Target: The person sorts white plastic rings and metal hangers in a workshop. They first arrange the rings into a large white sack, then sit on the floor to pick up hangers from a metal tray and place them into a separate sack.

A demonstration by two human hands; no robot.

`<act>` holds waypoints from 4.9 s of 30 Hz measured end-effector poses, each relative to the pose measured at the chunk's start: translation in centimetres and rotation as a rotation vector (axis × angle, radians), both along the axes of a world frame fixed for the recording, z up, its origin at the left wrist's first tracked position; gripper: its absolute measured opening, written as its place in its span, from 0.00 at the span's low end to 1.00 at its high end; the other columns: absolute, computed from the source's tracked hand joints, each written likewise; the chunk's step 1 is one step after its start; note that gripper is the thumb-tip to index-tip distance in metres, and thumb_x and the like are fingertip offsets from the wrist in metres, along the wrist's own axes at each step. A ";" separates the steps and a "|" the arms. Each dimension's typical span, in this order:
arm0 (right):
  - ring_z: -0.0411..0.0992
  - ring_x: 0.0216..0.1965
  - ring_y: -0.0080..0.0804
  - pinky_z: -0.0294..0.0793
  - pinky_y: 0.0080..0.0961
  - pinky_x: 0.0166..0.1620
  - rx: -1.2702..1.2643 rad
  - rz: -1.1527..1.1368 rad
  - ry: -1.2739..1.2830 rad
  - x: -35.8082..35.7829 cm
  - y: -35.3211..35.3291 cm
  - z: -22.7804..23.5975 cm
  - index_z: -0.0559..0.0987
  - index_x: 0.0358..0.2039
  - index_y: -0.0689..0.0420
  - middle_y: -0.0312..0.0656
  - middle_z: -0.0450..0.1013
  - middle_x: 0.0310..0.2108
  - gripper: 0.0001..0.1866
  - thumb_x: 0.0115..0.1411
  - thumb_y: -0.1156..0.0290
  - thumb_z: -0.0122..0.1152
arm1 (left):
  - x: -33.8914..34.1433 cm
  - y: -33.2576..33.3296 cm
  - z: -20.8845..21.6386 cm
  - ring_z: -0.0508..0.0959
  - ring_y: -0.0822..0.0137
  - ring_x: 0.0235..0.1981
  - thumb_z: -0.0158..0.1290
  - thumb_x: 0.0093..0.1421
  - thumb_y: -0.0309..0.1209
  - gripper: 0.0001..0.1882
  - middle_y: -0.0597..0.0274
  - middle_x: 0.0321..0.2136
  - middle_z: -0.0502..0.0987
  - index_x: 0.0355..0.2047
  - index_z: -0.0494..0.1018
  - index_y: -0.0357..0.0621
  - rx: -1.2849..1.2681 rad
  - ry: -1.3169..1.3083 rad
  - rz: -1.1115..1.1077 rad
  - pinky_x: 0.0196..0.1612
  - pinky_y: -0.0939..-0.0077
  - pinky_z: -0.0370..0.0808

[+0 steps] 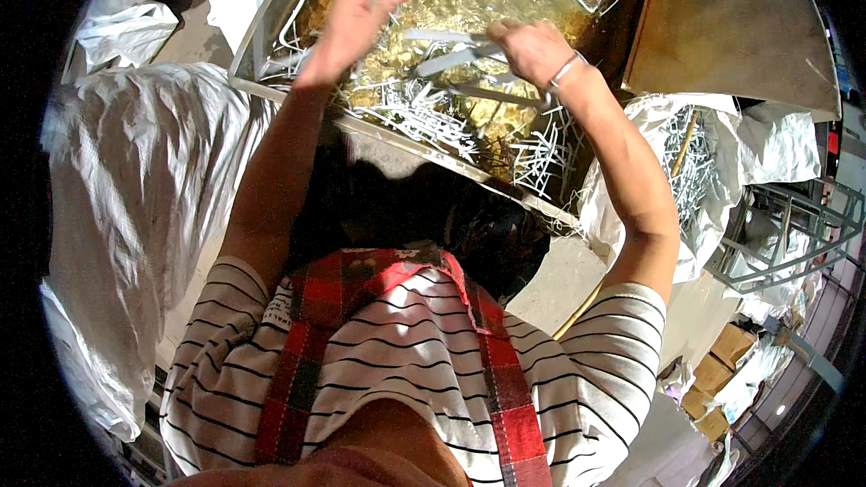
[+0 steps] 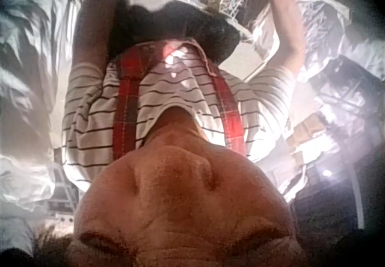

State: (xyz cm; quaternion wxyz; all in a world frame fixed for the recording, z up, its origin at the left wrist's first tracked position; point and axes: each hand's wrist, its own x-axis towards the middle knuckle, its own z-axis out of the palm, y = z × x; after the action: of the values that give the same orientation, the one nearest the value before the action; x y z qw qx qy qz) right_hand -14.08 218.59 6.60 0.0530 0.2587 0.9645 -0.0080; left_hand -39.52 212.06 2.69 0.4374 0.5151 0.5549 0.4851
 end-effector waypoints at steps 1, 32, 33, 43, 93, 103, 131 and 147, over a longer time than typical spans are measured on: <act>0.72 0.28 0.45 0.72 0.37 0.29 -0.040 -0.022 -0.011 -1.7 -0.3 1.7 0.69 0.38 0.55 0.46 0.72 0.25 0.16 0.46 0.79 0.53 | 1.1 -0.2 -0.7 0.74 0.70 0.42 0.43 0.62 0.43 0.19 0.61 0.43 0.74 0.47 0.70 0.47 0.114 0.085 -0.176 0.46 0.68 0.70; 0.60 0.14 0.16 0.58 0.13 0.14 -0.943 -1.070 1.610 6.3 10.0 -10.1 0.71 0.41 0.63 0.44 0.73 0.22 0.12 0.54 0.81 0.55 | -6.1 0.9 0.6 0.75 0.66 0.18 0.50 0.57 0.25 0.11 0.51 0.24 0.74 0.36 0.67 0.27 -0.031 -0.608 0.524 0.23 0.74 0.77; 0.59 0.14 0.15 0.58 0.12 0.14 -1.034 -0.921 1.546 5.2 9.5 -9.0 0.71 0.42 0.63 0.43 0.73 0.23 0.14 0.54 0.81 0.55 | -4.8 1.0 1.1 0.76 0.65 0.18 0.50 0.57 0.25 0.11 0.50 0.26 0.75 0.36 0.68 0.27 -0.125 -0.488 0.469 0.23 0.75 0.77; 0.66 0.24 0.21 0.67 0.19 0.27 -0.824 -0.420 0.935 -8.5 8.0 -8.7 0.75 0.42 0.58 0.40 0.74 0.29 0.14 0.53 0.75 0.60 | -5.6 -0.4 1.5 0.76 0.71 0.23 0.49 0.59 0.41 0.22 0.52 0.30 0.75 0.43 0.68 0.32 -0.219 -0.440 -0.003 0.26 0.83 0.76; 0.69 0.38 0.42 0.72 0.33 0.36 0.141 0.093 -0.166 -10.0 2.1 -5.8 0.71 0.36 0.54 0.44 0.72 0.28 0.10 0.52 0.70 0.48 | -8.1 -0.3 -2.9 0.76 0.72 0.27 0.49 0.56 0.23 0.10 0.54 0.27 0.75 0.37 0.70 0.29 -0.051 -0.051 0.252 0.26 0.84 0.73; 0.71 0.30 0.48 0.68 0.41 0.31 -0.023 -0.105 0.223 -5.7 1.6 2.7 0.69 0.35 0.54 0.47 0.71 0.24 0.11 0.51 0.68 0.57 | 0.6 -0.3 -0.5 0.73 0.70 0.34 0.54 0.55 0.36 0.18 0.61 0.33 0.75 0.41 0.71 0.37 0.054 -0.304 -0.224 0.38 0.77 0.71; 0.74 0.30 0.44 0.72 0.32 0.34 -0.379 -0.832 0.891 -3.6 -3.0 -12.2 0.70 0.45 0.63 0.52 0.74 0.28 0.22 0.46 0.75 0.56 | -2.6 3.2 -2.4 0.75 0.60 0.24 0.52 0.53 0.22 0.07 0.53 0.22 0.70 0.28 0.66 0.30 -0.082 -1.117 0.832 0.25 0.68 0.75; 0.73 0.28 0.44 0.72 0.38 0.28 0.078 -0.278 -0.025 -3.3 -0.2 2.6 0.73 0.31 0.54 0.46 0.73 0.24 0.09 0.46 0.74 0.53 | 3.0 0.0 0.4 0.76 0.68 0.35 0.60 0.47 0.30 0.20 0.55 0.34 0.77 0.41 0.72 0.34 -0.180 -0.014 -0.146 0.39 0.76 0.74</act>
State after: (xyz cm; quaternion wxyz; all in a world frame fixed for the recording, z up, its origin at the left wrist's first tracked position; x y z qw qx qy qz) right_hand -17.39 218.39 9.18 0.0531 0.3920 0.9181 0.0256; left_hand -36.50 212.06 3.10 0.5201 0.5095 0.5542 0.4035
